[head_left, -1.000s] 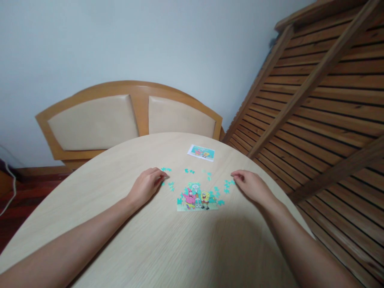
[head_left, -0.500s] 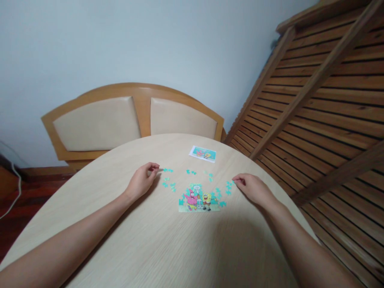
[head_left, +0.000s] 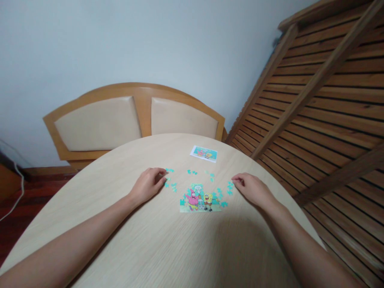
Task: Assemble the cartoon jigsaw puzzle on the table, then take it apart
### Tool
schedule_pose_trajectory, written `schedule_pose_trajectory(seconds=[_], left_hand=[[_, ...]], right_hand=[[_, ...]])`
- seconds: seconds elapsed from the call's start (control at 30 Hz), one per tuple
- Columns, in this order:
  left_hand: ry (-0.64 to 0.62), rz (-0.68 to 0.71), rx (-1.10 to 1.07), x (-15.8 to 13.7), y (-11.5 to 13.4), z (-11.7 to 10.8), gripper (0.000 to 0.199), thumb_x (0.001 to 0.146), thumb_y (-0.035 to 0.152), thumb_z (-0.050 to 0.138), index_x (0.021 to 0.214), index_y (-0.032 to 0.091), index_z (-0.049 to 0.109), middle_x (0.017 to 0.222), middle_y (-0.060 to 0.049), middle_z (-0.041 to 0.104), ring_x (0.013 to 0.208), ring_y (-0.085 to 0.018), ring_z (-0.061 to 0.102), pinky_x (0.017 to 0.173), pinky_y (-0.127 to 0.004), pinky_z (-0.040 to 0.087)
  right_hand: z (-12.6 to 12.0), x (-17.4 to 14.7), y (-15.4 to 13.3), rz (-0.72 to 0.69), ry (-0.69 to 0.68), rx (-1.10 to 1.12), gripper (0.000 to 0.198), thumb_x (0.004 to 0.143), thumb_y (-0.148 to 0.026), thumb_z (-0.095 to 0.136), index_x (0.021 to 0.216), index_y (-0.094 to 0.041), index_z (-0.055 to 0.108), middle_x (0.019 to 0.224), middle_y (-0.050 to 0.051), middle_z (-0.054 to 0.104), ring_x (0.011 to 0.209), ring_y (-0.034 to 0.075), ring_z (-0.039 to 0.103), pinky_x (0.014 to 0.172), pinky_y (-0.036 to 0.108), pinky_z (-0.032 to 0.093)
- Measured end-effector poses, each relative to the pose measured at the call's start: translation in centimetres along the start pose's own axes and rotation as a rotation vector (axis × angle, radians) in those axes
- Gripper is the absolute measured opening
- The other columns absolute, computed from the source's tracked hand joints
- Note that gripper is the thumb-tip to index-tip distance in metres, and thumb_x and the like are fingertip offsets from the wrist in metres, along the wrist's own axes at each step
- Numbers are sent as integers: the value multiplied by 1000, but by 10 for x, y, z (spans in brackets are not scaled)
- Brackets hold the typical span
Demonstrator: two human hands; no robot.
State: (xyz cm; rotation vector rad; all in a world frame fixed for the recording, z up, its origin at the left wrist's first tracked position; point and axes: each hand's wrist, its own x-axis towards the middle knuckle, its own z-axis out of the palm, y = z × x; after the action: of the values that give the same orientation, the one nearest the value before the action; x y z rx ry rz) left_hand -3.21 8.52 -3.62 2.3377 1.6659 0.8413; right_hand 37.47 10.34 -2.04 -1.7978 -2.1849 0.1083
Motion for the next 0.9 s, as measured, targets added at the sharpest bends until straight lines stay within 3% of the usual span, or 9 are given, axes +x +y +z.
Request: schedule_pose_trajectory(seconds=[0.27,0.47,0.9], left_hand=[[-43,119,6,-7,9,2,36,80,23,55,115,16,62,110,-10,69,103,-28,63,94,-44,50],[-84,251,1,-8,11,1,28,87,24,54,114,19,62,112,-9,66,106,-26,60,97,-43,48],[-95,248,7,-8,10,1,23,91,26,52,112,21,62,115,-9,65,109,-27,59,98,-43,47]], right_hand=[[-2,-2,-3,-15,-39,13,32,91,-41,57,102,-18,76,102,11,75,92,27,69,78,35,51],[4,-1,-3,-158,-57,54,31,92,-37,57,109,-17,75,108,11,72,98,26,68,87,35,51],[13,1,-15,-233,40,121,24,95,-26,51,104,-22,73,108,8,72,104,25,64,96,41,49]])
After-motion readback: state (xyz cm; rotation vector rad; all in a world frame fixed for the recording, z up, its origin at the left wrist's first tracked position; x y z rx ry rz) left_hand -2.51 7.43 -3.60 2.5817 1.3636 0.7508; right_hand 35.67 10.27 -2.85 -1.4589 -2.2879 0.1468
